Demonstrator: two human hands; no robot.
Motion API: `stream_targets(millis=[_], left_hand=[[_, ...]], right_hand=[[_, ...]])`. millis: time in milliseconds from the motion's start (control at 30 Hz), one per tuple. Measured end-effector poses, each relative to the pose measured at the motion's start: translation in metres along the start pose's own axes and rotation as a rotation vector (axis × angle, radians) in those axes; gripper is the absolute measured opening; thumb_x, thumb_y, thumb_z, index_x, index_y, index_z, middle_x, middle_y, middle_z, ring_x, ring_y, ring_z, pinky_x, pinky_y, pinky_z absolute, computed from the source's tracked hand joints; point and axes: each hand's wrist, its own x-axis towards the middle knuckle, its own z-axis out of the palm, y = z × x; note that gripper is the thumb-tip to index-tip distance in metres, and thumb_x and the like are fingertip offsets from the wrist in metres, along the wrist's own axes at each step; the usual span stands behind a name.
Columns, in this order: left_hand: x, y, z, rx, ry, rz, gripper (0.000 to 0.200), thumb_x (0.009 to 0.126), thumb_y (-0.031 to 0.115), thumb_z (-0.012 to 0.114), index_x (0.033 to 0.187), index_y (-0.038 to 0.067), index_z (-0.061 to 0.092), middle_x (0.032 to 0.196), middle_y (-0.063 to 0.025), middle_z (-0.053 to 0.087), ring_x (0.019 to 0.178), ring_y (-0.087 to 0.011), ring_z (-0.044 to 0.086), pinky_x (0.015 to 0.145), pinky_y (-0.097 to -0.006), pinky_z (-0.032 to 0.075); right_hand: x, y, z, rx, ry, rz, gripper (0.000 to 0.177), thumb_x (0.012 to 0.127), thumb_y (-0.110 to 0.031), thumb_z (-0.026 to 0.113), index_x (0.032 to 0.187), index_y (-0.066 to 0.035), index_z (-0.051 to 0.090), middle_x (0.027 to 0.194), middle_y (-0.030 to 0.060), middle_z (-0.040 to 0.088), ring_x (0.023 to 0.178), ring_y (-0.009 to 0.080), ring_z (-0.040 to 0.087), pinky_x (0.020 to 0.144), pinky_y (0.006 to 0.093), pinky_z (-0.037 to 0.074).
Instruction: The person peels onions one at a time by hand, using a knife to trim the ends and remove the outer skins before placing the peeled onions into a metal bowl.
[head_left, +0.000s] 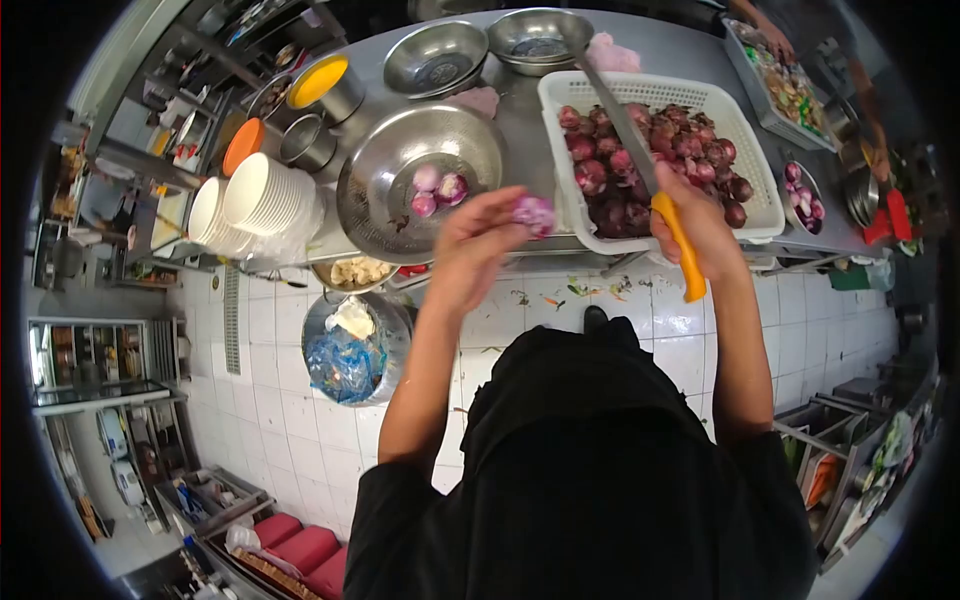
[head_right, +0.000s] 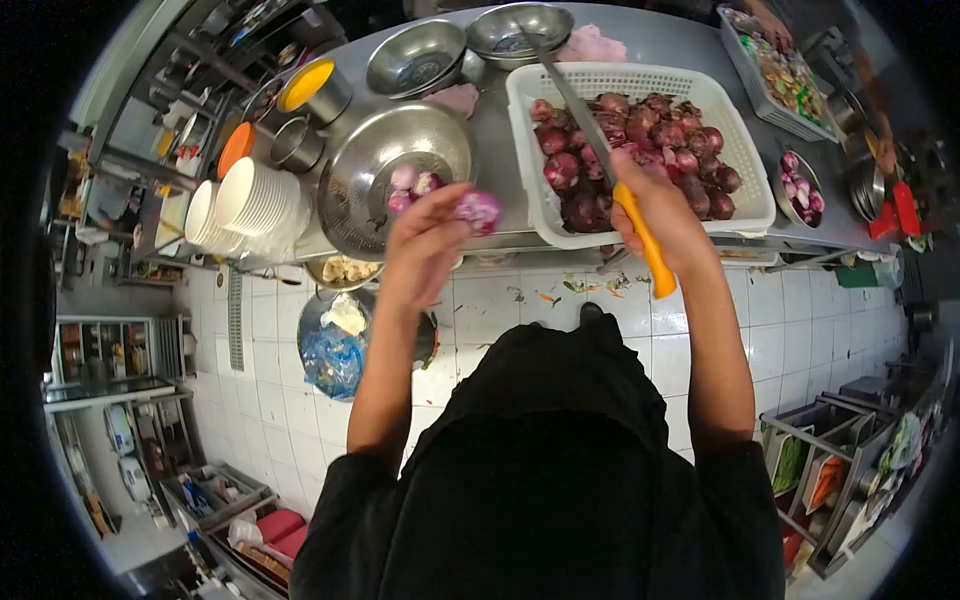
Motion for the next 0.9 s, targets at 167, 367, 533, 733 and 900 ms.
stream_targets(millis=[167,367,533,733,900], left_hand=[[-0.001,0.021,-0.060,0.619,0.368,0.032,0.043,0.078,-0.002,0.074,0.119,-0.004,0.063,0.103,-0.0133,0.071,0.094,-0.0189,0.068,0.087,-0.0309,0.054],[0.021,0.013,-0.063,1.202,0.467,0.215,0.041,0.077,0.011,0.082,0.115,0.001,0.068,0.112,-0.0115,0.068,0.094,-0.0186,0.065,0.081,-0.0296,0.053],[0.050,0.003,0.030,1.176,0.193,0.285,0.038,0.078,0.014,0.082,0.113,0.005,0.070,0.113,-0.0103,0.066,0.093,-0.0207,0.065,0.078,-0.0319,0.052],[0.118,-0.055,0.128,1.167,-0.217,0.328,0.028,0.080,0.010,0.074,0.107,0.003,0.071,0.108,-0.0163,0.067,0.095,-0.0331,0.066,0.082,-0.0378,0.052],[0.209,-0.114,0.160,1.486,-0.485,0.429,0.030,0.075,0.003,0.068,0.104,0.003,0.071,0.114,-0.0129,0.066,0.098,-0.0335,0.065,0.088,-0.0416,0.052]], right_hand=[[-0.003,0.006,-0.007,-0.196,0.145,-0.095,0.044,0.099,-0.049,0.051,0.113,-0.008,0.053,0.059,0.0022,0.048,0.043,0.0088,0.042,0.038,0.0248,0.031],[-0.003,-0.003,-0.026,0.151,0.048,0.157,0.060,0.094,-0.064,0.050,0.072,-0.008,0.052,0.055,0.0029,0.048,0.037,0.0100,0.040,0.035,0.0263,0.030],[-0.015,-0.003,-0.073,0.228,-0.002,0.070,0.070,0.094,-0.068,0.045,0.059,-0.007,0.048,0.051,0.0039,0.045,0.038,0.0126,0.041,0.036,0.0281,0.034],[-0.029,0.000,-0.149,0.330,-0.033,-0.042,0.070,0.096,-0.066,0.043,0.057,-0.008,0.047,0.049,0.0021,0.041,0.036,0.0114,0.038,0.035,0.0263,0.032],[-0.028,0.003,-0.192,0.346,0.064,-0.103,0.061,0.098,-0.060,0.046,0.069,-0.007,0.050,0.053,0.0041,0.046,0.037,0.0114,0.039,0.036,0.0268,0.033]])
